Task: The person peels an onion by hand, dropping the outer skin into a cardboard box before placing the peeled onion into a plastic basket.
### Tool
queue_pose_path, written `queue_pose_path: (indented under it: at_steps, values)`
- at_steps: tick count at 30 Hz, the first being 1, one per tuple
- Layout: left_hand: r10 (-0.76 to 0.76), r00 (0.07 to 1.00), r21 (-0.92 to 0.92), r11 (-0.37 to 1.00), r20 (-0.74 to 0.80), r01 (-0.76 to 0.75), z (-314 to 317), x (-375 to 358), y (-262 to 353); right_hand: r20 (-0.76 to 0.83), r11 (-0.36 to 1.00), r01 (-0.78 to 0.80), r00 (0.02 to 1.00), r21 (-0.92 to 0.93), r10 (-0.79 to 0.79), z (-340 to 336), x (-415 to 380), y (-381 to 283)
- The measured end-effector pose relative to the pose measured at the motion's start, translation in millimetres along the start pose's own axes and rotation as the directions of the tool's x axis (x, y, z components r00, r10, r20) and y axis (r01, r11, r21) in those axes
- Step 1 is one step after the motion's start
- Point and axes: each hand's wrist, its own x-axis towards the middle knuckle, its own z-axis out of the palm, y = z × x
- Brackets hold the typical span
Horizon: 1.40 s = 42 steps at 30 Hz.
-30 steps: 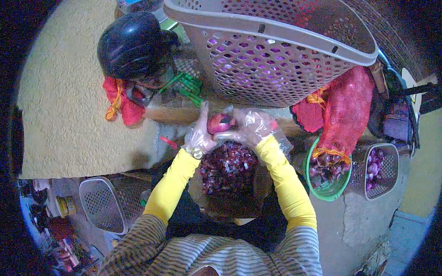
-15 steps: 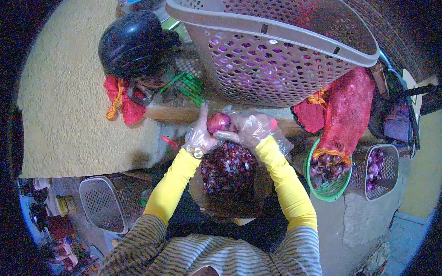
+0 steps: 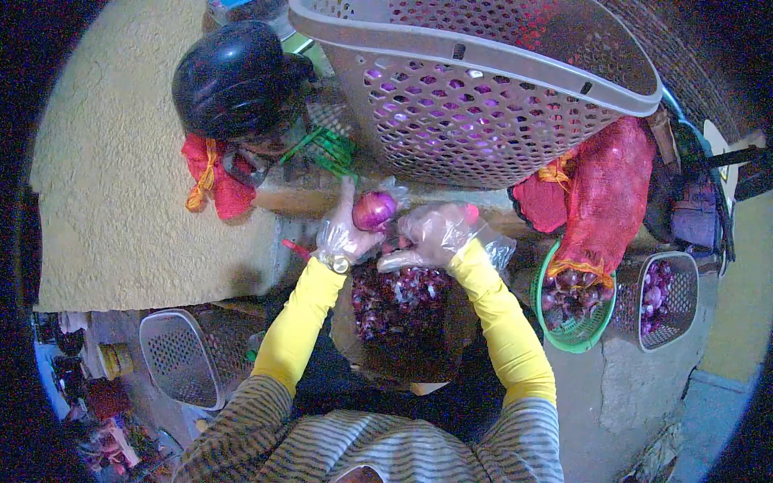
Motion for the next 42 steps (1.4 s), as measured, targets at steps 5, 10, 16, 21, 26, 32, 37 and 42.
queue_pose_path:
  at_steps: [5, 10, 16, 21, 26, 32, 37, 42]
  values:
    - [-0.244, 0.965, 0.129, 0.964, 0.096, 0.231, -30.1, -2.6, 41.3, -0.006, 0.997, -0.056, 0.998, 0.045, 0.056, 1.0, 0.1, -1.4]
    - [-0.173, 0.983, 0.046, 0.984, 0.055, 0.171, -20.3, -0.7, 28.3, 0.020, 0.992, -0.098, 0.995, 0.079, 0.097, 6.5, 2.1, -0.3]
    - [-0.104, 0.994, -0.218, 0.970, 0.046, 0.112, -14.1, 1.1, 21.8, -0.046, 0.992, -0.109, 0.993, 0.064, 0.112, -0.9, 3.8, -4.6]
    - [-0.033, 0.999, -0.585, 0.810, 0.017, 0.037, -4.1, 3.6, 18.9, -0.098, 0.953, -0.297, 0.948, 0.059, 0.301, 2.7, 3.7, -4.8]
    - [0.082, 0.995, -0.378, 0.921, -0.051, -0.095, -13.9, -1.8, 22.3, -0.145, 0.943, -0.312, 0.934, 0.116, 0.327, 3.2, 4.6, -7.2]
    - [0.025, 0.935, -0.927, -0.125, 0.353, 0.354, -0.9, 13.1, 9.0, -0.246, 0.962, -0.244, 0.932, 0.121, 0.267, 5.7, 1.0, -5.9]
    - [0.284, 0.955, -0.242, 0.924, -0.082, -0.296, -6.9, -0.4, 16.7, -0.145, 0.928, -0.335, 0.922, 0.163, 0.358, -0.7, 3.0, -10.3]
    - [-0.125, 0.881, -0.826, -0.426, 0.457, 0.369, -6.9, 14.4, 35.8, -0.072, 0.848, -0.480, 0.860, 0.227, 0.506, -1.3, 8.8, -8.7]
